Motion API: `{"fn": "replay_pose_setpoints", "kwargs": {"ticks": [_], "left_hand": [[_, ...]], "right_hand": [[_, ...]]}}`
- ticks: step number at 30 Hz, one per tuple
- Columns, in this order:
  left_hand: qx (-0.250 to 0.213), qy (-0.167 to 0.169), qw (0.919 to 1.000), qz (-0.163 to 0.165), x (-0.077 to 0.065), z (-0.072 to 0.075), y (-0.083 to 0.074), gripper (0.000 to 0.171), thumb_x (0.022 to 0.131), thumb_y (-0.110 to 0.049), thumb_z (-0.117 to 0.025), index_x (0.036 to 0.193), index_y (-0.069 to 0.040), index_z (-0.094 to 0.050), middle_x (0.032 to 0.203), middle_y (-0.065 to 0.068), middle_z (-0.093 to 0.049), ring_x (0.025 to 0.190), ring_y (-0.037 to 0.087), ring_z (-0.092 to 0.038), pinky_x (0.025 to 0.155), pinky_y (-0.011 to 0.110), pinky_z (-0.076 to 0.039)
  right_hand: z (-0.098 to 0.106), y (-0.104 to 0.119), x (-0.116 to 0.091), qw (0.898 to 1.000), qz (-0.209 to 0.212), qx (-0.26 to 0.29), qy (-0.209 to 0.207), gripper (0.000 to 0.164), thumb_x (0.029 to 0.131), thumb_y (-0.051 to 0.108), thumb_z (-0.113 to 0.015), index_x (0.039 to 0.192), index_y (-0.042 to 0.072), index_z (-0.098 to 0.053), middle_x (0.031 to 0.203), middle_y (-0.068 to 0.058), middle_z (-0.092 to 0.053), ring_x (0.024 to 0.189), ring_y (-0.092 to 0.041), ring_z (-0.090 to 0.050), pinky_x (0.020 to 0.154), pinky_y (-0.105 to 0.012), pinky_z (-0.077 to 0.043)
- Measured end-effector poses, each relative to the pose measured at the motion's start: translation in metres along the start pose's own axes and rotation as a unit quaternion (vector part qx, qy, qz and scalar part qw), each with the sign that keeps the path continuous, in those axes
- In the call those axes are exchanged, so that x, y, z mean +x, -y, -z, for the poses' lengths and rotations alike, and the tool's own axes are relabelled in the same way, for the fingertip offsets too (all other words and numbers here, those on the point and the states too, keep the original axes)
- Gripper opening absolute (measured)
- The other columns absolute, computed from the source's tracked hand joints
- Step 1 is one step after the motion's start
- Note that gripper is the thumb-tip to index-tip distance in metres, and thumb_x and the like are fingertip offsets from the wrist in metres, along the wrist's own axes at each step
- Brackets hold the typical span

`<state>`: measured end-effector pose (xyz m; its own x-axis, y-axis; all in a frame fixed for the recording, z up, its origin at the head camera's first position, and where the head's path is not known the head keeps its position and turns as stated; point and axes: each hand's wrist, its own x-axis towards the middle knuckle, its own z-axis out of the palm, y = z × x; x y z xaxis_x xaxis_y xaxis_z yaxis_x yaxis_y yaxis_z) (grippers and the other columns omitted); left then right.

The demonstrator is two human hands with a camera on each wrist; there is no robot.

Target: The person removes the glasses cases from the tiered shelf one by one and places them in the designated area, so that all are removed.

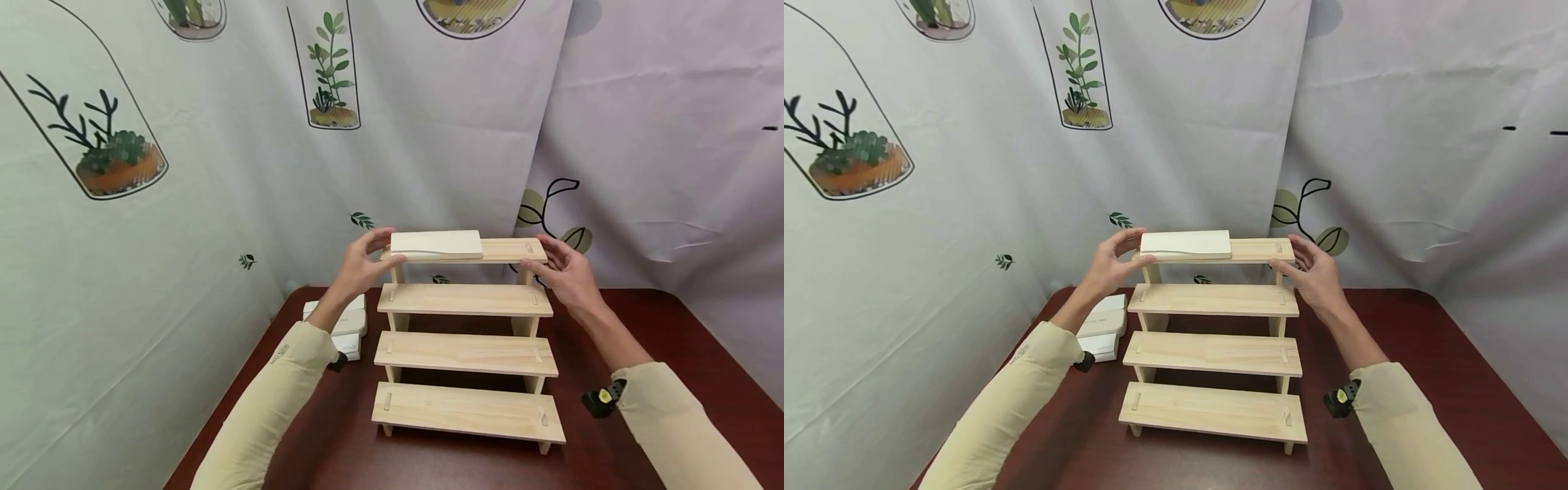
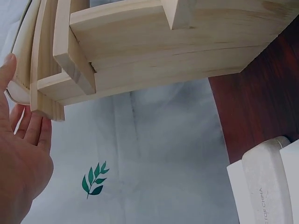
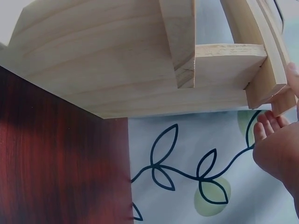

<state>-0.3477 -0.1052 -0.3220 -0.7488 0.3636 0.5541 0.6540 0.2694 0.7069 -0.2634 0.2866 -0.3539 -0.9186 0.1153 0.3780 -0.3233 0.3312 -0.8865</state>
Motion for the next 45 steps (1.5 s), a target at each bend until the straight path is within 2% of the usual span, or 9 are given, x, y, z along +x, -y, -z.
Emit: {"fn": "replay_pose_setpoints", "kwargs": {"ticks": [7,14,20,26,35,40,45], "left_hand": [[0.019,-0.003,0.9998,-0.002,-0.007,0.008,0.001,0.060,0.093,-0.023,-0.087,0.146,-0.013,-0.062,0.142,0.006,-0.066,0.132,0.025,-0.062,0.110,0.047,-0.051],[0.003,-0.014,0.9999,0.004,-0.017,0.014,0.000,0.060,0.092,-0.018,-0.088,0.145,-0.007,-0.062,0.144,0.011,-0.063,0.133,0.029,-0.061,0.113,0.052,-0.048],[0.000,-0.026,0.9996,0.012,-0.027,0.020,0.001,0.061,0.091,-0.019,-0.088,0.145,-0.007,-0.062,0.144,0.008,-0.064,0.134,0.026,-0.062,0.112,0.051,-0.049],[-0.008,-0.030,0.9995,0.003,-0.037,0.028,0.001,0.060,0.091,-0.016,-0.088,0.144,-0.004,-0.062,0.146,0.012,-0.063,0.134,0.024,-0.062,0.109,0.051,-0.051],[-0.024,-0.037,0.9990,0.006,-0.054,0.038,-0.004,0.057,0.091,-0.010,-0.087,0.143,-0.003,-0.063,0.139,0.010,-0.068,0.132,0.024,-0.063,0.098,0.027,-0.057],[-0.028,-0.035,0.9990,0.008,-0.065,0.044,-0.005,0.058,0.091,-0.008,-0.086,0.143,-0.003,-0.063,0.140,0.011,-0.067,0.132,0.026,-0.063,0.092,0.028,-0.061],[-0.037,-0.035,0.9986,0.008,-0.078,0.049,-0.004,0.059,0.091,-0.005,-0.086,0.144,-0.001,-0.062,0.141,0.012,-0.066,0.130,0.024,-0.065,0.093,0.031,-0.061]], "right_hand": [[0.000,0.000,0.001,1.000,0.000,-0.003,0.002,0.080,0.101,0.026,-0.077,0.164,-0.001,-0.035,0.161,-0.025,-0.045,0.146,-0.027,-0.048,0.106,-0.010,-0.043],[0.001,0.001,-0.001,1.000,-0.002,-0.007,0.005,0.081,0.102,0.028,-0.076,0.164,-0.001,-0.034,0.162,-0.025,-0.043,0.148,-0.033,-0.045,0.108,-0.011,-0.042],[0.002,0.001,-0.001,1.000,0.000,-0.006,0.007,0.080,0.102,0.027,-0.076,0.164,-0.001,-0.033,0.162,-0.026,-0.042,0.148,-0.032,-0.044,0.110,-0.012,-0.041],[0.002,0.001,-0.001,1.000,0.003,-0.008,0.006,0.081,0.102,0.027,-0.076,0.164,-0.002,-0.034,0.162,-0.026,-0.043,0.148,-0.033,-0.044,0.107,-0.009,-0.042],[0.002,0.001,0.000,1.000,-0.001,-0.009,0.003,0.080,0.102,0.028,-0.076,0.164,0.000,-0.035,0.162,-0.024,-0.044,0.149,-0.036,-0.043,0.108,-0.010,-0.042],[0.002,0.001,-0.001,1.000,-0.004,-0.012,0.004,0.081,0.101,0.029,-0.077,0.165,0.000,-0.034,0.163,-0.024,-0.043,0.150,-0.038,-0.041,0.108,-0.009,-0.040],[0.002,0.000,-0.001,1.000,-0.003,-0.013,0.006,0.082,0.102,0.030,-0.076,0.165,0.000,-0.033,0.163,-0.024,-0.043,0.151,-0.039,-0.041,0.109,-0.010,-0.040]]}}
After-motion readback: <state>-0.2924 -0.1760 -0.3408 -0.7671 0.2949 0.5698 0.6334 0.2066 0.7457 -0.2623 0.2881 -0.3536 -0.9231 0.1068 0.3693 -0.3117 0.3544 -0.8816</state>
